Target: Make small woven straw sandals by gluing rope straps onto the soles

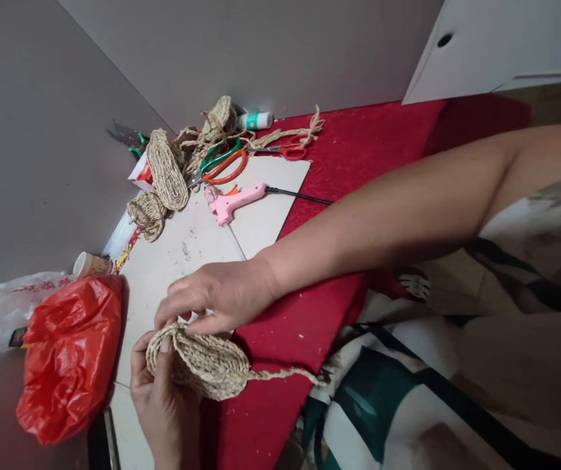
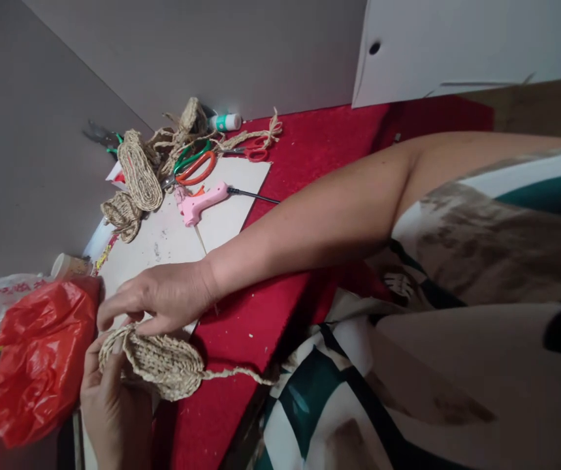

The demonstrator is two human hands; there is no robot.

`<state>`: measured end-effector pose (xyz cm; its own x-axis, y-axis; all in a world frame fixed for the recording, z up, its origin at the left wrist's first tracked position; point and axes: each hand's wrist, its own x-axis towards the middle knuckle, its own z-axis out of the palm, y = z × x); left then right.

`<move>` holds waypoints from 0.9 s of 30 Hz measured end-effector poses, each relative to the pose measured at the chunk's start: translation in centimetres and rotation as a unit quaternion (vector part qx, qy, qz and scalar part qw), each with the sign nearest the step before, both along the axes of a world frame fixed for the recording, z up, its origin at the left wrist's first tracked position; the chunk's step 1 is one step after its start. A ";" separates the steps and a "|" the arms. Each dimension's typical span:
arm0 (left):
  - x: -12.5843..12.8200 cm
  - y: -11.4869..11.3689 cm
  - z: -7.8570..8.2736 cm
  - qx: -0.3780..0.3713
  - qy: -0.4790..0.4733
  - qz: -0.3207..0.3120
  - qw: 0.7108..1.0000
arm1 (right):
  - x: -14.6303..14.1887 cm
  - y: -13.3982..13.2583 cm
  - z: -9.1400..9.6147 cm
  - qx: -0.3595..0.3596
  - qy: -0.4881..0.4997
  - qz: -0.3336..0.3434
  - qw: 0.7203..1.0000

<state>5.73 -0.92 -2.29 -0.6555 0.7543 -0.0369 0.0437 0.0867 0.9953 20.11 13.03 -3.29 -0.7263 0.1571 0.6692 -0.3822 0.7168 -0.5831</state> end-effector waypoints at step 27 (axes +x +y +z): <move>0.9 -1.0 -1.4 -0.021 -0.109 -0.016 0.994 | -0.5 -1.3 -1.2 -0.037 -0.066 -0.094 0.993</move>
